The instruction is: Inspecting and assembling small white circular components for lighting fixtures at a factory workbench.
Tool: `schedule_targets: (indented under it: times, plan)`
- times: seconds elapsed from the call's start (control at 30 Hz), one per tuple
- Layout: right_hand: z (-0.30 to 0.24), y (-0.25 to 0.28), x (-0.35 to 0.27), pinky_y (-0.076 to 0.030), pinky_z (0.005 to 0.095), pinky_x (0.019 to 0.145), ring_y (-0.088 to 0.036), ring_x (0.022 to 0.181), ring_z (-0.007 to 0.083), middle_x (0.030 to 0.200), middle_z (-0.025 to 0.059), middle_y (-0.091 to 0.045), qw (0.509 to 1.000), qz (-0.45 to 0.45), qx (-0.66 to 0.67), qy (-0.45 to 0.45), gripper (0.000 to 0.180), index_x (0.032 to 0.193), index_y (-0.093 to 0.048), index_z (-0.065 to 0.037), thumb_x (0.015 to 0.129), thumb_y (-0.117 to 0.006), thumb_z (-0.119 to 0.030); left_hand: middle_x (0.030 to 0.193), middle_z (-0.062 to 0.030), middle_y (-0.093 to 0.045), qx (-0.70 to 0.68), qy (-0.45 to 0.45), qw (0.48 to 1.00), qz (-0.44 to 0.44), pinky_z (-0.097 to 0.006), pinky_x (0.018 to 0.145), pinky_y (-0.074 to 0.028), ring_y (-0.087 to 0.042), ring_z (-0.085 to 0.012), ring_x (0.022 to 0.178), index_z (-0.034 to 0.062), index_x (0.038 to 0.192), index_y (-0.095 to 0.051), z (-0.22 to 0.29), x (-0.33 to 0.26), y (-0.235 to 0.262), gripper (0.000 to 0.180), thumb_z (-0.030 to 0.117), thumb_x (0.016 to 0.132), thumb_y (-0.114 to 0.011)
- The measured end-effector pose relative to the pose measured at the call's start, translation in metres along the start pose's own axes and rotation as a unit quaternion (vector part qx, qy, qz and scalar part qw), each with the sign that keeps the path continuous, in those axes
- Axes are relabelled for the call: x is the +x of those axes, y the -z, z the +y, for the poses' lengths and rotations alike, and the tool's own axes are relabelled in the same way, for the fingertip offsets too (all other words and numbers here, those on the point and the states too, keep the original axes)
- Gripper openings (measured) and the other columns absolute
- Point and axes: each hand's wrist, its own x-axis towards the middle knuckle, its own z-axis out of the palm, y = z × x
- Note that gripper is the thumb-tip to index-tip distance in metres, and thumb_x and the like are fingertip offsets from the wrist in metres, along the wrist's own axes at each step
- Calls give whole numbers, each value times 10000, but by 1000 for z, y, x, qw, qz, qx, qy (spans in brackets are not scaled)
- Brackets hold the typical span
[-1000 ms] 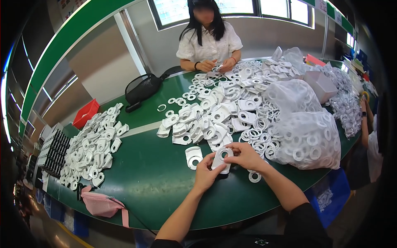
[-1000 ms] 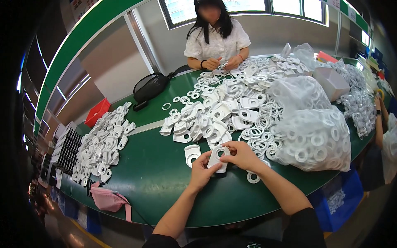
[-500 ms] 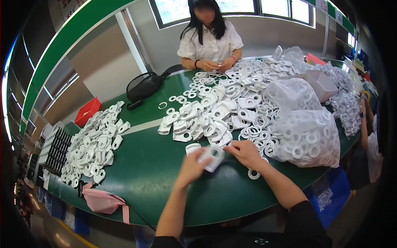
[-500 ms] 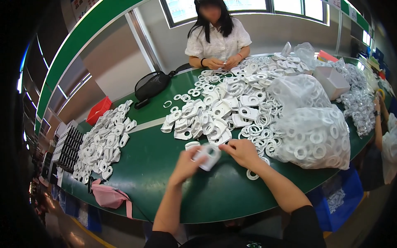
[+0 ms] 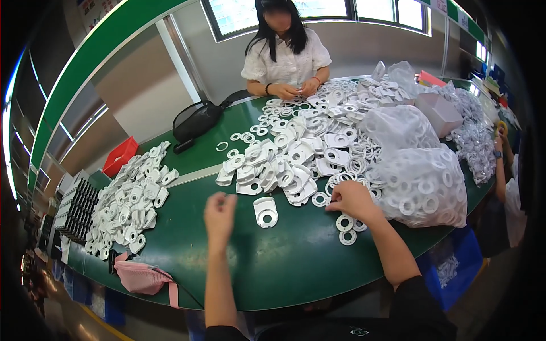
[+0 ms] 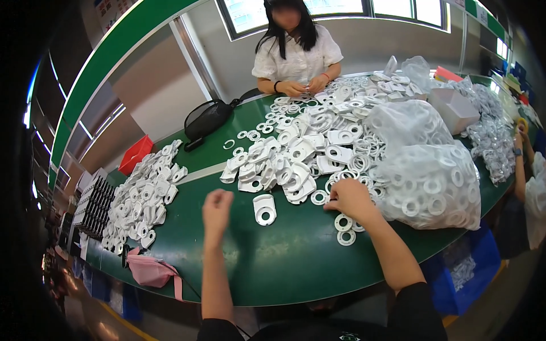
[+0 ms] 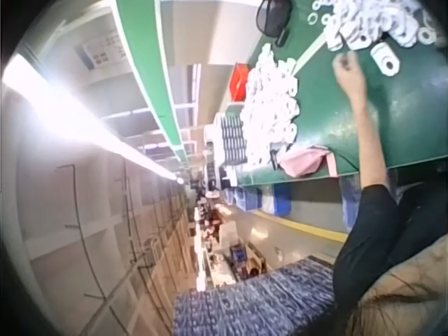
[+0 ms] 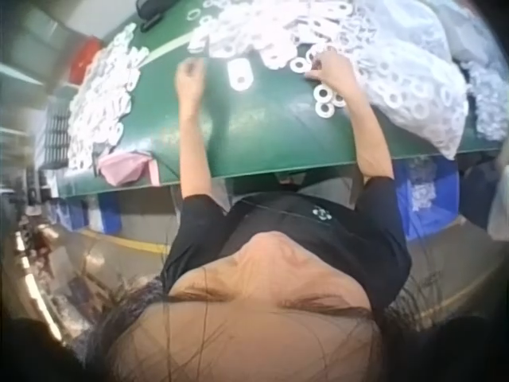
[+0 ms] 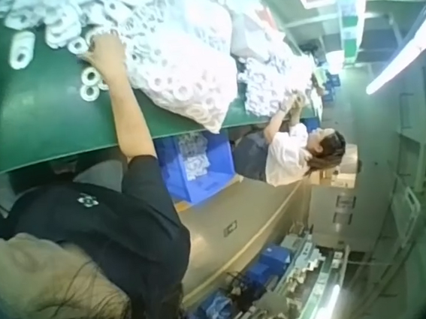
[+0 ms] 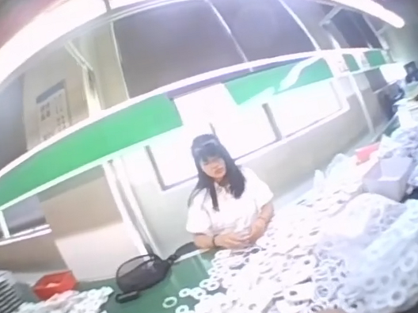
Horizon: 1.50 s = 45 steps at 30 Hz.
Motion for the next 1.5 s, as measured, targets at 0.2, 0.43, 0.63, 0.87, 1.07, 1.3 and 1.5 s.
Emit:
schedule_targets:
  times: [0.2, 0.43, 0.63, 0.87, 1.07, 1.3, 1.5]
  plan:
    - [2, -2, 2, -473, 364, 627, -604, 698, 258, 694, 78, -619, 998, -57, -16, 17, 241, 682, -649, -82, 638, -737, -302, 883, -123, -564, 335, -144, 931, -30, -435, 752, -400, -500, -318, 908, 49, 841, -527, 21, -58, -57, 453, 395, 642, -741]
    - [-10, -8, 8, -430, 303, 565, -564, 602, 190, 678, 83, -596, 964, 147, 217, 44, 155, 798, -618, -20, 804, -595, -173, 707, -87, -608, -3, -89, 996, 18, -309, 549, -451, -568, -181, 584, 15, 873, -531, 35, -60, -66, 243, 197, 784, -666]
    - [-34, -43, 3, -386, 236, 519, -483, 564, 73, 623, 11, -557, 874, -77, 471, 93, 204, 799, -604, -5, 854, -583, -200, 928, -52, -607, -447, 182, 862, -157, -270, 663, -495, -576, -111, 793, 16, 986, -558, 39, -79, -81, 181, 174, 899, -540]
    - [-29, -47, 1, -407, 290, 498, -537, 516, 156, 594, 72, -590, 938, 47, 343, 17, 295, 694, -608, -18, 767, -677, -296, 991, -78, -583, -381, 200, 863, -264, -280, 608, -517, -595, -164, 777, 18, 1074, -474, 37, -89, -90, 237, 182, 907, -505]
    - [2, -28, 5, -443, 369, 706, -539, 836, 262, 806, 91, -573, 988, 152, -8, 36, 173, 740, -608, -71, 684, -707, -201, 877, -50, -598, -427, 258, 835, -233, -270, 567, -478, -577, -143, 718, 38, 1000, -514, 28, -78, -79, 179, 148, 865, -552]
    - [18, -17, 18, -430, 375, 682, -550, 744, 269, 744, 127, -562, 949, 297, 61, 83, 72, 787, -560, -41, 792, -584, -109, 934, -36, -607, -535, 320, 764, -169, -351, 842, -458, -580, -173, 904, 68, 986, -564, 26, -74, -78, 176, 166, 840, -562]
    - [1, -14, 21, -381, 268, 523, -475, 555, 136, 658, 55, -543, 890, 248, 382, -3, 147, 851, -543, -2, 892, -501, -137, 1236, -197, -485, -587, 332, 678, -292, -508, 880, -441, -504, -309, 1110, 67, 1129, -487, 40, -78, -72, 300, 229, 879, -458]
